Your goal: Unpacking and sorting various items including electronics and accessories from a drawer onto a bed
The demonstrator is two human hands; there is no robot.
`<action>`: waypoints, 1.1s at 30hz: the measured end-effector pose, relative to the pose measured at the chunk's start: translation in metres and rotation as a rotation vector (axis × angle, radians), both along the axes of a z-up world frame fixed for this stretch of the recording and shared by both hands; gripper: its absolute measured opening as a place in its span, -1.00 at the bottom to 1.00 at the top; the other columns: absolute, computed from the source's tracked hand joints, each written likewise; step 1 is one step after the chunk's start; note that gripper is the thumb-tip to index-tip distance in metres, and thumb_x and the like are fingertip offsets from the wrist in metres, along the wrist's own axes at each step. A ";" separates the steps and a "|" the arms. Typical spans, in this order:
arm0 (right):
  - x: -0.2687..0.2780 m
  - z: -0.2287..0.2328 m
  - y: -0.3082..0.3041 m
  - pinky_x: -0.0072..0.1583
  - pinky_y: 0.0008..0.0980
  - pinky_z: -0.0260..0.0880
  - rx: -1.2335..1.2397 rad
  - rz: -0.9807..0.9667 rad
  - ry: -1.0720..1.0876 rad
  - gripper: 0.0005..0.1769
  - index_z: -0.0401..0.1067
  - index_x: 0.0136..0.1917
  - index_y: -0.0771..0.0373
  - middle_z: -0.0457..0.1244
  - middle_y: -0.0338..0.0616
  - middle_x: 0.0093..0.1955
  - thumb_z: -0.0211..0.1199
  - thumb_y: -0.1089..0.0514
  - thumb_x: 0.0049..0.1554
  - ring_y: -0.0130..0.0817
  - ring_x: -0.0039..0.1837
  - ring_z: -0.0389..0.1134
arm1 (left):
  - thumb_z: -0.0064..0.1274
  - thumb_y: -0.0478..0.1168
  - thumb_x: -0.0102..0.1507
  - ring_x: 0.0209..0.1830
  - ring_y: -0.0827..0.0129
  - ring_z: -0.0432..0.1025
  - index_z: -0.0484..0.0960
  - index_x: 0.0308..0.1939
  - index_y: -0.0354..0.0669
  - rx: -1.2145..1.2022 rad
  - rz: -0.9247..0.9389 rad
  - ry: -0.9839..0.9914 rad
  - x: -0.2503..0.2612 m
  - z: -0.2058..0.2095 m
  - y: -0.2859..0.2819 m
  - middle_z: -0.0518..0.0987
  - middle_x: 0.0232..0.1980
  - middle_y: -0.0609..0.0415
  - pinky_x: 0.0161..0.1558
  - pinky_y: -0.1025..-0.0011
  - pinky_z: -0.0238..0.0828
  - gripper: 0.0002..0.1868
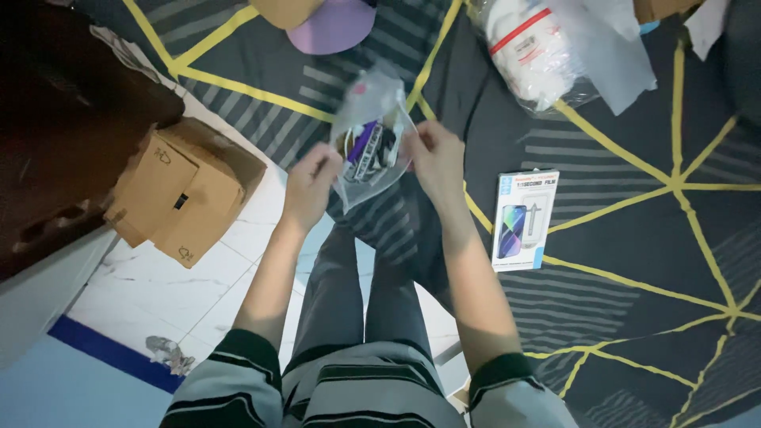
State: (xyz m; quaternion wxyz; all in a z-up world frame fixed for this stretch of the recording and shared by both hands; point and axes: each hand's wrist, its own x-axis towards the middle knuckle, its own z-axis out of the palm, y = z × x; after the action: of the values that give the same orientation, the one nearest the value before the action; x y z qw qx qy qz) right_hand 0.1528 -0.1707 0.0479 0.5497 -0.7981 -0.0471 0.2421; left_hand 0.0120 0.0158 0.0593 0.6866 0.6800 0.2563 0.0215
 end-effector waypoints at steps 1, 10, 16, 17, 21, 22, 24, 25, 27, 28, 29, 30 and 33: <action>-0.004 0.003 -0.007 -0.23 -0.44 0.40 -0.001 -0.005 -0.004 -0.81 0.50 -0.15 0.30 0.38 -0.15 -0.33 0.21 0.17 0.25 -0.48 -0.29 0.43 | -0.05 -0.26 0.45 -0.27 0.54 0.36 0.52 -0.18 -0.23 -0.001 -0.005 -0.004 0.005 0.010 -0.004 0.47 -0.30 0.18 -0.15 0.53 0.31 -0.85; -0.016 0.003 -0.062 -0.24 -0.54 0.30 0.276 -0.108 0.294 -0.74 0.48 -0.18 0.34 0.34 -0.29 -0.34 0.21 0.15 0.30 -0.57 -0.31 0.35 | 0.03 -0.17 0.35 -0.39 0.48 0.47 0.61 -0.17 -0.22 0.119 -0.436 0.177 0.017 -0.019 -0.072 0.58 -0.37 0.07 -0.30 0.45 0.36 -0.82; -0.014 -0.019 -0.089 -0.25 -0.55 0.25 0.104 -0.120 0.245 -0.75 0.51 -0.20 0.33 0.32 -0.32 -0.38 0.30 0.13 0.25 -0.63 -0.32 0.28 | 0.03 -0.10 0.37 -0.44 0.40 0.44 0.62 -0.15 -0.17 -0.049 -0.435 0.254 0.039 -0.010 -0.103 0.55 -0.43 0.05 -0.34 0.40 0.33 -0.79; -0.012 -0.018 -0.092 -0.25 -0.56 0.24 0.097 -0.119 0.253 -0.76 0.52 -0.18 0.32 0.31 -0.33 -0.37 0.30 0.13 0.25 -0.64 -0.32 0.27 | 0.09 -0.06 0.36 -0.45 0.37 0.45 0.60 -0.18 -0.19 0.093 -0.428 0.321 0.050 0.002 -0.105 0.55 -0.44 0.05 -0.33 0.38 0.34 -0.75; -0.006 -0.012 -0.104 -0.21 -0.58 0.25 0.069 -0.090 0.238 -0.83 0.55 -0.11 0.28 0.32 -0.34 -0.33 0.31 0.13 0.22 -0.66 -0.27 0.28 | 0.28 -0.02 0.30 -0.38 0.27 0.45 0.48 -0.17 -0.28 0.460 -0.285 0.250 0.077 0.004 -0.114 0.47 -0.36 -0.03 -0.26 0.34 0.38 -0.59; -0.005 -0.012 -0.107 -0.21 -0.58 0.25 0.069 -0.103 0.235 -0.83 0.55 -0.11 0.28 0.32 -0.34 -0.33 0.31 0.13 0.22 -0.66 -0.27 0.28 | 0.28 -0.02 0.30 -0.38 0.27 0.45 0.48 -0.17 -0.28 0.461 -0.297 0.245 0.088 0.009 -0.114 0.47 -0.36 -0.03 -0.26 0.34 0.38 -0.59; -0.002 -0.011 -0.114 -0.16 -0.57 0.30 0.071 -0.049 0.201 -0.84 0.55 -0.09 0.28 0.35 -0.33 -0.29 0.33 0.13 0.20 -0.65 -0.22 0.31 | 0.32 -0.12 0.19 -0.26 0.16 0.45 0.45 0.01 -0.32 0.636 -0.220 -0.053 0.114 0.017 -0.117 0.44 -0.20 -0.08 -0.22 0.29 0.41 -0.52; -0.001 -0.013 -0.119 -0.16 -0.57 0.30 0.068 -0.064 0.198 -0.84 0.55 -0.09 0.28 0.35 -0.33 -0.29 0.33 0.13 0.20 -0.65 -0.22 0.31 | 0.32 -0.12 0.19 -0.26 0.16 0.45 0.45 0.01 -0.32 0.632 -0.233 -0.061 0.122 0.015 -0.120 0.44 -0.20 -0.08 -0.22 0.29 0.41 -0.52; 0.003 -0.016 -0.129 -0.13 -0.54 0.32 0.086 -0.013 0.206 -0.82 0.56 -0.03 0.29 0.37 -0.31 -0.26 0.37 0.13 0.18 -0.64 -0.18 0.32 | 0.23 -0.24 0.22 -0.17 0.15 0.49 0.52 0.06 -0.26 0.695 -0.300 -0.158 0.140 0.013 -0.126 0.50 -0.11 -0.04 -0.17 0.27 0.43 -0.63; 0.011 -0.014 -0.140 -0.13 -0.54 0.32 0.084 -0.027 0.202 -0.82 0.56 -0.03 0.29 0.37 -0.31 -0.26 0.37 0.13 0.18 -0.64 -0.18 0.32 | 0.23 -0.24 0.22 -0.17 0.15 0.49 0.52 0.06 -0.26 0.691 -0.311 -0.166 0.147 0.015 -0.128 0.50 -0.11 -0.04 -0.17 0.27 0.43 -0.63; 0.019 -0.011 -0.152 -0.09 -0.53 0.35 0.139 0.019 0.259 -0.80 0.57 0.00 0.29 0.38 -0.31 -0.22 0.38 0.13 0.17 -0.63 -0.14 0.33 | 0.20 -0.27 0.27 -0.17 0.18 0.52 0.54 0.01 -0.23 0.673 -0.343 -0.151 0.153 0.016 -0.130 0.52 -0.12 -0.01 -0.16 0.29 0.45 -0.73; 0.027 -0.008 -0.163 -0.06 -0.53 0.38 0.195 0.064 0.316 -0.78 0.57 0.04 0.29 0.39 -0.31 -0.18 0.38 0.14 0.16 -0.63 -0.11 0.35 | 0.17 -0.29 0.31 -0.17 0.21 0.54 0.57 -0.04 -0.19 0.654 -0.375 -0.136 0.160 0.017 -0.133 0.54 -0.13 0.02 -0.16 0.30 0.47 -0.83; 0.073 0.023 -0.220 0.00 -0.51 0.48 0.184 0.094 0.436 -0.78 0.60 0.03 0.28 0.44 -0.27 -0.15 0.33 0.14 0.15 -0.56 -0.08 0.46 | 0.19 -0.31 0.29 -0.25 0.20 0.53 0.59 -0.09 -0.20 0.665 -0.378 -0.061 0.167 0.018 -0.139 0.54 -0.21 0.00 -0.21 0.29 0.44 -0.86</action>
State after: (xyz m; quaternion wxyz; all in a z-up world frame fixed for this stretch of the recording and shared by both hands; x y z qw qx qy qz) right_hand 0.2259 -0.3907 0.0705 0.6052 -0.6706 0.0136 0.4288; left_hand 0.1790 -0.1236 0.0772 0.4277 0.8999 0.0851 -0.0033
